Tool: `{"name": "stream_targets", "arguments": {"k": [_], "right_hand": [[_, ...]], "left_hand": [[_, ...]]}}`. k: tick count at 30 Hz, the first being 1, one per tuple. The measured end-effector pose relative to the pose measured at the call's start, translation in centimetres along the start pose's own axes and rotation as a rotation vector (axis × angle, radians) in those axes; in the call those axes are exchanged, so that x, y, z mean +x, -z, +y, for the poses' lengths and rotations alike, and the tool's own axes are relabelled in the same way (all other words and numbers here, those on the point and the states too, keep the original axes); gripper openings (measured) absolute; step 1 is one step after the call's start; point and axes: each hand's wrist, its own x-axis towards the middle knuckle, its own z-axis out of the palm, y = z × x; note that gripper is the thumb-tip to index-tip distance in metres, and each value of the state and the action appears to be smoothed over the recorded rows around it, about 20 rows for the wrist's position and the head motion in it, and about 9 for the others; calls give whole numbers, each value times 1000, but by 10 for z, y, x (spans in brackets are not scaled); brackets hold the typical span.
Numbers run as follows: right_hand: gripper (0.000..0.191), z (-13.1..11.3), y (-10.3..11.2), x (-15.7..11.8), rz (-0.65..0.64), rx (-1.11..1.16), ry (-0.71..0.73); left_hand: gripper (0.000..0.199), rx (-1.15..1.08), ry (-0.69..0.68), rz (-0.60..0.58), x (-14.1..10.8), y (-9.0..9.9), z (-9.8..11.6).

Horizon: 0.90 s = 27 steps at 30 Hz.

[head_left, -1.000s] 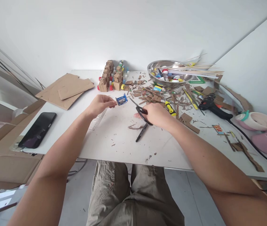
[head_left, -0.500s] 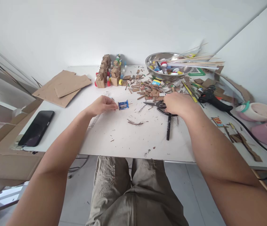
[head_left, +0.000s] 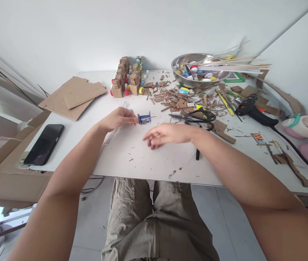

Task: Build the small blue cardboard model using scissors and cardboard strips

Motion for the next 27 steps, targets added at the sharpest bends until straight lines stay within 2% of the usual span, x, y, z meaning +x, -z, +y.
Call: {"name": "stream_targets", "arguments": {"k": [1, 4, 5, 7, 9, 12, 15, 22, 27], "right_hand": [[30, 4, 6, 1, 120, -29, -29], [14, 10, 27, -7, 617, -284, -93], [13, 10, 32, -12, 740, -346, -109], [16, 7, 36, -20, 859, -385, -105], [23, 5, 35, -25, 848, -374, -42], [33, 6, 31, -25, 700, -383, 82], [37, 13, 27, -18, 594, -422, 140], [6, 21, 12, 7, 673, -596, 139], [10, 21, 6, 13, 692, -647, 135]], "left_hand": [[24, -5, 0, 1, 0, 0, 1], [23, 0, -1, 8, -1, 0, 1], [23, 8, -3, 8, -1, -1, 1], [20, 36, -7, -11, -1, -2, 2], [18, 84, -13, -48, 0, -5, 1], [17, 166, -13, -96, 1, -8, 1], [18, 232, -26, -107, 2, -9, -1], [22, 354, -63, -81, 5, -8, -5], [25, 478, -100, -7, 6, -5, -9]]}}
